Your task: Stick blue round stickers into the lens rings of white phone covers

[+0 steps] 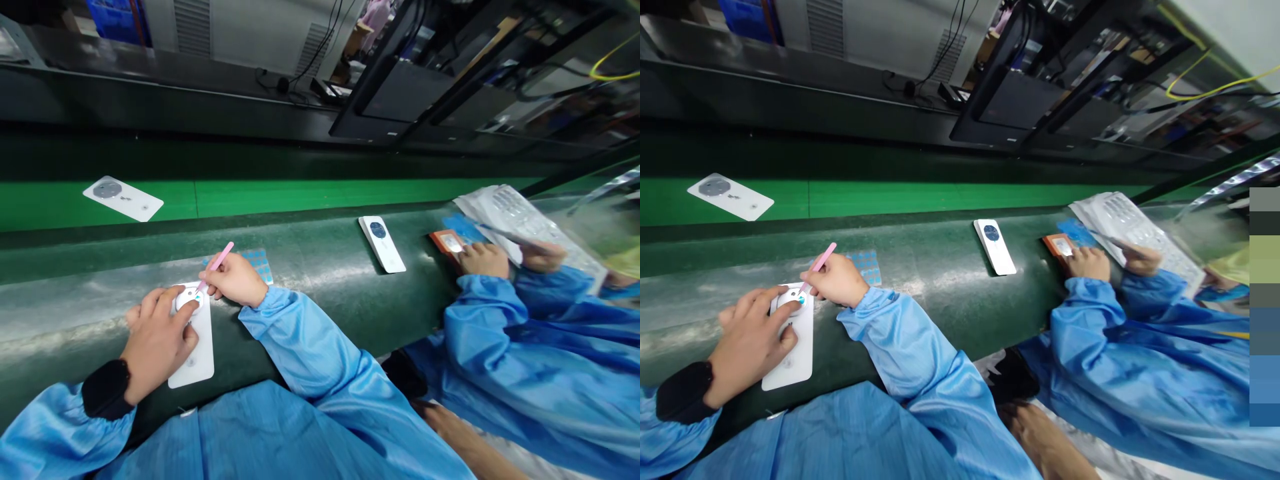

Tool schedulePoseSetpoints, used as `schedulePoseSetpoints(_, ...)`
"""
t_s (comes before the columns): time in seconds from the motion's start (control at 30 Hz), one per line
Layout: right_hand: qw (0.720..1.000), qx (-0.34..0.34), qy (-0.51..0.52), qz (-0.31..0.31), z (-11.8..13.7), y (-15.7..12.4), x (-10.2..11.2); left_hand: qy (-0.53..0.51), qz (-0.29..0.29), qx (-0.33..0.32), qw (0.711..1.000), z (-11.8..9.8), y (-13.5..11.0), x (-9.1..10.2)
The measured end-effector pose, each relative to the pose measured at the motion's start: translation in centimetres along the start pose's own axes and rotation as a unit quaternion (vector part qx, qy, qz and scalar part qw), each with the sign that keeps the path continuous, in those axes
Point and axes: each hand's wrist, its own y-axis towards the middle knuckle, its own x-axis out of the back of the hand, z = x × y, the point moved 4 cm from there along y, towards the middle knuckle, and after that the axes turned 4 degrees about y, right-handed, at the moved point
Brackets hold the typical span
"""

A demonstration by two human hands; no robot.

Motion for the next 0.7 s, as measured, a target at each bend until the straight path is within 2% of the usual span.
schedulePoseSetpoints(0.27, 1.000, 0.003, 0.030, 0.008, -0.5, 0.4, -0.1, -0.027, 0.092, 0.064, 0.993, 0.4, 0.6, -0.5)
schedulePoseSetpoints(0.47, 0.977, -0.035, 0.205, 0.035, -1.7, 1.4, 0.7, -0.035, 0.187, 0.079, 0.979, -0.3, 1.9, 0.6)
schedulePoseSetpoints(0.6, 0.962, -0.033, 0.264, 0.054, -2.6, 2.1, 1.5, -0.100, 0.289, 0.060, 0.950, -1.8, 2.4, 2.0)
schedulePoseSetpoints(0.7, 0.957, -0.023, 0.281, 0.064, -3.3, 2.5, 1.6, -0.129, 0.365, 0.077, 0.919, -3.0, 2.4, 2.6)
